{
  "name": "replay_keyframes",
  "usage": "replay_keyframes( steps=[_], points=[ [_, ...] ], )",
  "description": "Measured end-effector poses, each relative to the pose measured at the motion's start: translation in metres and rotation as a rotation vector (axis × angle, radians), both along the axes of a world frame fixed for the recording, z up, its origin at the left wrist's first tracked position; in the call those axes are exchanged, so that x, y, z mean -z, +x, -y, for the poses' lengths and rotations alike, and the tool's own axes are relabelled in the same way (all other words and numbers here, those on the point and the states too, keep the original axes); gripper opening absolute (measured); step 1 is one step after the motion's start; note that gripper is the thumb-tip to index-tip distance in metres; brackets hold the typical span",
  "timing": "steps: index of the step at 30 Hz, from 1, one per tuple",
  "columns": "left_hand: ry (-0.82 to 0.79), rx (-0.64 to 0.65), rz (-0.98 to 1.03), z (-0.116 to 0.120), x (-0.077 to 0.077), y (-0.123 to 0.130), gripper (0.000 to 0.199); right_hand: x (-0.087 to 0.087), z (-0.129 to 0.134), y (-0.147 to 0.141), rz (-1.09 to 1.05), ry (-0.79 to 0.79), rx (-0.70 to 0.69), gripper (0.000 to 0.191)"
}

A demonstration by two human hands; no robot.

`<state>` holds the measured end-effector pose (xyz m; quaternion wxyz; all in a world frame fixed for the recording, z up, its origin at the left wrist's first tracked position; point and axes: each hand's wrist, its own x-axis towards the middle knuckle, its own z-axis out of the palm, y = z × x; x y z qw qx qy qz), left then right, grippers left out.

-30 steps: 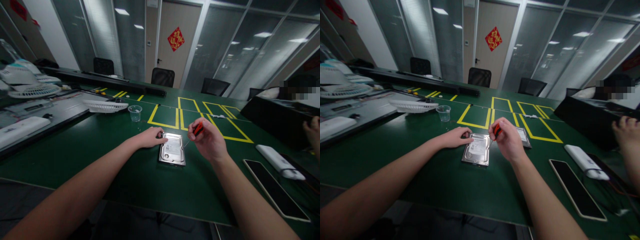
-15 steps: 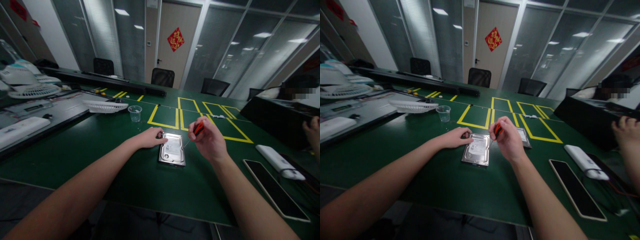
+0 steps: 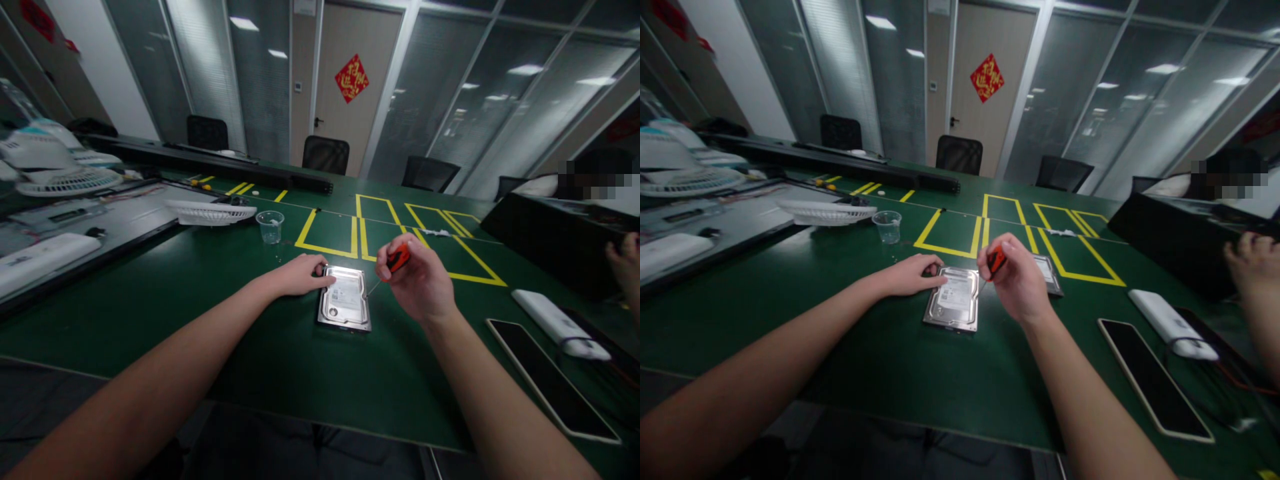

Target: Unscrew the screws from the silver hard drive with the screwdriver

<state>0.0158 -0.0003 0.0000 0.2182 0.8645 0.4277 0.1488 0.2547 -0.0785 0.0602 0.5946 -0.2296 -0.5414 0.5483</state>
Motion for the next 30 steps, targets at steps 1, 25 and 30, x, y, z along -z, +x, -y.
replay_keyframes(
  steps=[1,25,30],
  points=[
    [-0.005,0.000,0.000,0.0000,0.0000,-0.0001,0.061,-0.0001,0.0001,0.0001,-0.001,0.002,-0.002,0.021],
    [-0.009,0.000,0.012,-0.0008,0.0005,-0.0006,0.060,-0.0015,-0.0016,0.0025,0.007,0.034,0.041,0.032],
    [-0.022,-0.007,0.014,0.0001,-0.0008,-0.0007,0.060,-0.0008,-0.0002,0.0014,-0.006,0.025,0.049,0.025]
  ],
)
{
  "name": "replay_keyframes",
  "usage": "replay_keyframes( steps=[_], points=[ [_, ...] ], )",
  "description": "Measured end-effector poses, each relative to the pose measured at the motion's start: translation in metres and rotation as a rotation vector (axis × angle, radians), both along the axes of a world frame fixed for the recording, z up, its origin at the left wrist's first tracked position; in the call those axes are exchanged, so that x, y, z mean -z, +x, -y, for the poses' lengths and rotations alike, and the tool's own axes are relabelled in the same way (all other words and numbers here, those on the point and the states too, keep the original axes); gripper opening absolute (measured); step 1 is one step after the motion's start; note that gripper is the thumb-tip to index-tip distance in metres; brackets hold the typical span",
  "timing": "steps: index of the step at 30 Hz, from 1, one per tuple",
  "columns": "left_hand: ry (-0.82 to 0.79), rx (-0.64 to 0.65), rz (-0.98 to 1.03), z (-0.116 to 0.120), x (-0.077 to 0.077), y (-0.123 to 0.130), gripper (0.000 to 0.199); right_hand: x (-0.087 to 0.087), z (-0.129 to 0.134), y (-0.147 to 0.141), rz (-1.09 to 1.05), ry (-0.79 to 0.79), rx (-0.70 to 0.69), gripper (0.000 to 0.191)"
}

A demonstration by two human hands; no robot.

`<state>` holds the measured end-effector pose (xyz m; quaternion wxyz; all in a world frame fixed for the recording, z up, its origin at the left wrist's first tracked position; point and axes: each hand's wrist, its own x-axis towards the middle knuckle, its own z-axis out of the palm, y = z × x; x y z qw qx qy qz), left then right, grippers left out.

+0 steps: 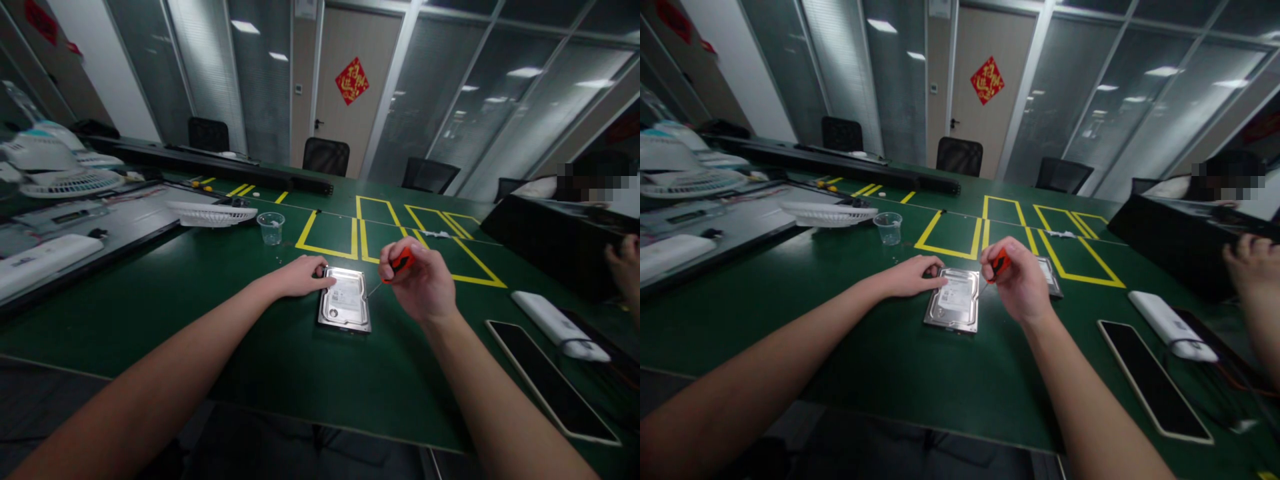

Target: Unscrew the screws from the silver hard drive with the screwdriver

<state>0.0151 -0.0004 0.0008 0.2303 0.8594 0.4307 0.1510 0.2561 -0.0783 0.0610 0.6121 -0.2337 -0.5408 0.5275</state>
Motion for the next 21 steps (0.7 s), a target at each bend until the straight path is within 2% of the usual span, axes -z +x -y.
replay_keyframes(
  steps=[10,17,21],
  points=[
    [-0.004,0.008,0.010,0.0006,0.0006,-0.0003,0.061,0.0011,-0.0023,0.0012,-0.017,-0.007,-0.019,0.012],
    [0.000,0.009,0.016,-0.0004,0.0019,-0.0003,0.061,0.0015,-0.0025,0.0018,0.014,-0.006,0.028,0.032],
    [0.003,0.010,0.005,-0.0005,0.0018,-0.0003,0.060,-0.0007,-0.0024,0.0023,-0.008,-0.039,0.004,0.034]
  ],
)
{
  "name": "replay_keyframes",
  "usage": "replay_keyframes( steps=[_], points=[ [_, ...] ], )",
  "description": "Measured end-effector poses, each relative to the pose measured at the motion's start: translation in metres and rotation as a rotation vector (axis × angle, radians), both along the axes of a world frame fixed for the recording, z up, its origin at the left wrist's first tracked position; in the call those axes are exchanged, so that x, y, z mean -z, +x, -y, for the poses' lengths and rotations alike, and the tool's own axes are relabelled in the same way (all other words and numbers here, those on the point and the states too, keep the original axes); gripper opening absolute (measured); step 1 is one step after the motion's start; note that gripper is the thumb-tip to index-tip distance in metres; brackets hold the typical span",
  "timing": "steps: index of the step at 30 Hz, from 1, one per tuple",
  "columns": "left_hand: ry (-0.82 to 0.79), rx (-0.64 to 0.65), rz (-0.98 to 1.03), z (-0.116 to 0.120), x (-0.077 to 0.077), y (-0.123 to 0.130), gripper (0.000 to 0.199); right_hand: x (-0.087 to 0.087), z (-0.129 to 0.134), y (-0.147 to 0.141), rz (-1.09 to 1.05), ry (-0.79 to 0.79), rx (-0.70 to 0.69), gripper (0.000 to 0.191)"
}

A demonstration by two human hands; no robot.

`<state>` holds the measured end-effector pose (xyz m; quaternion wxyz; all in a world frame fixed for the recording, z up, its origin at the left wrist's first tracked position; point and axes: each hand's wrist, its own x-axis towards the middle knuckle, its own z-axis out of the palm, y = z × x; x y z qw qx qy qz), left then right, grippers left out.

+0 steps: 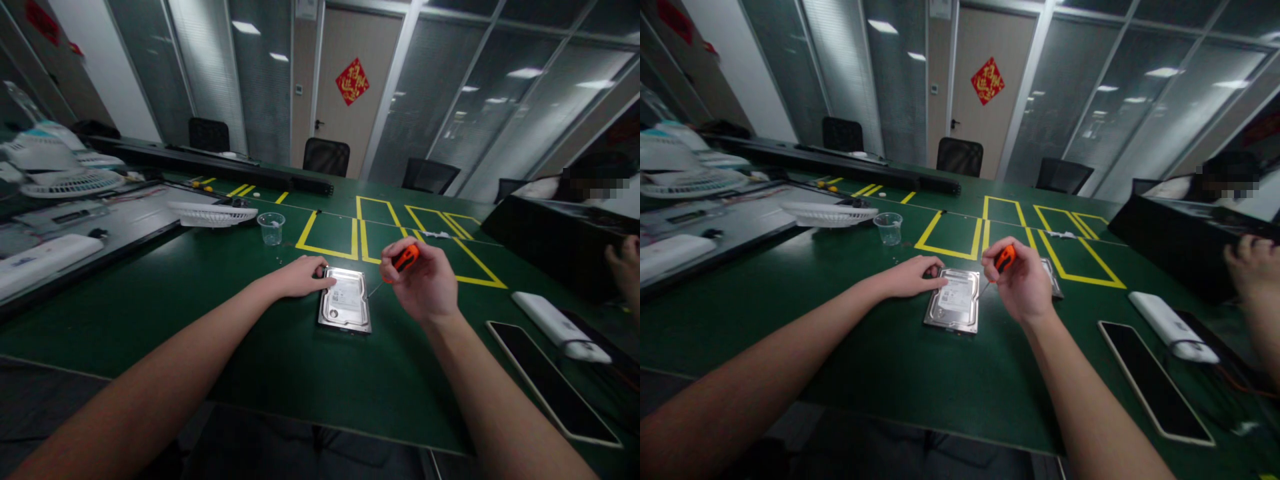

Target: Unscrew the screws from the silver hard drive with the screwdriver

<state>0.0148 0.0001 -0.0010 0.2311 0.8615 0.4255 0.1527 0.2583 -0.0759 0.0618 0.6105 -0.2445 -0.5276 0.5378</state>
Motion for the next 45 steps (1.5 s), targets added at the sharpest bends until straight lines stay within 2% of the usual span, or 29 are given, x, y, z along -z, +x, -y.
replay_keyframes(
  steps=[4,11,20,25,39,43,45],
  points=[
    [0.004,-0.002,0.000,0.0006,-0.0006,0.0000,0.060,-0.0016,0.0012,-0.0008,0.016,0.010,-0.010,0.030],
    [-0.011,-0.011,-0.002,0.0011,-0.0018,0.0001,0.061,0.0004,0.0010,-0.0006,0.029,0.007,0.049,0.019],
    [-0.018,-0.007,-0.010,0.0015,-0.0028,-0.0003,0.062,0.0003,0.0014,-0.0013,0.015,0.043,0.033,0.009],
    [-0.013,-0.005,-0.001,0.0010,-0.0020,-0.0008,0.061,0.0003,0.0011,0.0000,0.031,0.042,0.058,0.020],
    [-0.003,-0.001,0.006,-0.0001,-0.0007,0.0001,0.059,0.0002,0.0017,-0.0004,0.013,0.029,0.060,0.018],
    [-0.015,-0.003,0.003,0.0009,-0.0025,-0.0003,0.061,0.0008,0.0016,-0.0003,0.009,0.030,0.067,0.010],
    [-0.021,-0.003,-0.002,0.0011,-0.0030,-0.0004,0.062,0.0008,0.0009,0.0003,0.006,0.039,0.067,0.016]
  ],
)
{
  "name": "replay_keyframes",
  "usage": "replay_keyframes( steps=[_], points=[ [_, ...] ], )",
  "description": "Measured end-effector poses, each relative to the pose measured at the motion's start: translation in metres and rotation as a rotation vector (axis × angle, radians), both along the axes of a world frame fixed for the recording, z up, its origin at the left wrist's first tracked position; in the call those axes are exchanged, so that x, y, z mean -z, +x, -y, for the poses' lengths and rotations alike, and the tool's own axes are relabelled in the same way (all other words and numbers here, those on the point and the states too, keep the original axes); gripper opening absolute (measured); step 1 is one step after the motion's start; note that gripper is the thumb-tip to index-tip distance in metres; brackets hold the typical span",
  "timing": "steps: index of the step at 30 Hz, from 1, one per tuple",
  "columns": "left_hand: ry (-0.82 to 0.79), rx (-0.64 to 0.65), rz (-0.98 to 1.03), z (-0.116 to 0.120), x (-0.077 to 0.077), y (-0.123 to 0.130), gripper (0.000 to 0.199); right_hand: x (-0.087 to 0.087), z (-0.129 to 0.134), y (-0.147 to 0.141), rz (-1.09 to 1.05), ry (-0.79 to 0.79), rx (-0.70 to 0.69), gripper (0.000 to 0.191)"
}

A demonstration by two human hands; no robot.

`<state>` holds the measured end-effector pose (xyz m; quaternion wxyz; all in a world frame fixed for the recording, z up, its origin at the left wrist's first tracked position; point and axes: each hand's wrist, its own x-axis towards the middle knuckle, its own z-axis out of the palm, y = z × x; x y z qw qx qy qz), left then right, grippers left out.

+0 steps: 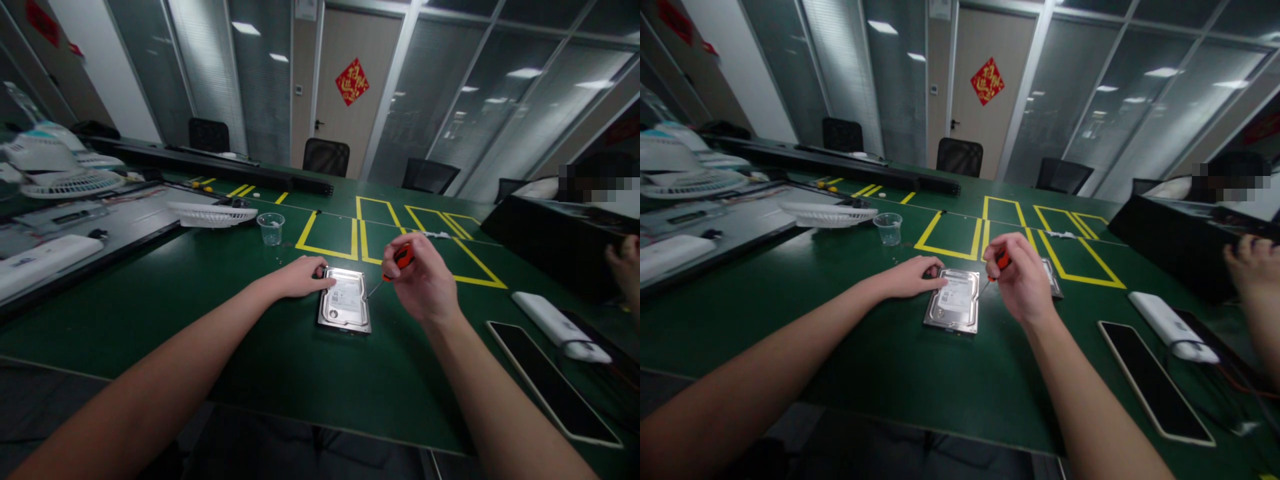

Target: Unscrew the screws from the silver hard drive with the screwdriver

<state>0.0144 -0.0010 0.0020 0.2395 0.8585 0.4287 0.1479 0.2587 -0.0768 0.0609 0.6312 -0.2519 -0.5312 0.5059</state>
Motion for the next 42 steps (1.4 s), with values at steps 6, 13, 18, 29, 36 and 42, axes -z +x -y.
replay_keyframes(
  steps=[6,13,18,29,36,42],
  points=[
    [-0.003,-0.002,0.003,0.0004,-0.0003,-0.0004,0.062,-0.0003,-0.0016,0.0032,-0.007,-0.017,-0.027,0.031],
    [0.009,-0.002,0.008,-0.0004,0.0008,0.0003,0.061,0.0010,-0.0017,0.0012,-0.013,0.004,-0.005,0.016],
    [0.032,0.009,0.005,-0.0007,0.0022,0.0009,0.056,0.0028,-0.0016,0.0005,-0.028,0.011,0.001,0.007],
    [0.016,-0.006,-0.015,0.0017,-0.0016,0.0006,0.062,0.0054,-0.0043,-0.0011,-0.019,0.034,0.000,0.006],
    [0.005,-0.012,-0.006,0.0014,-0.0001,0.0002,0.064,0.0034,-0.0033,0.0033,-0.046,-0.009,-0.053,0.031],
    [0.000,-0.016,0.001,0.0003,0.0014,-0.0006,0.064,0.0014,-0.0022,0.0012,-0.022,-0.015,-0.024,0.014]
  ],
)
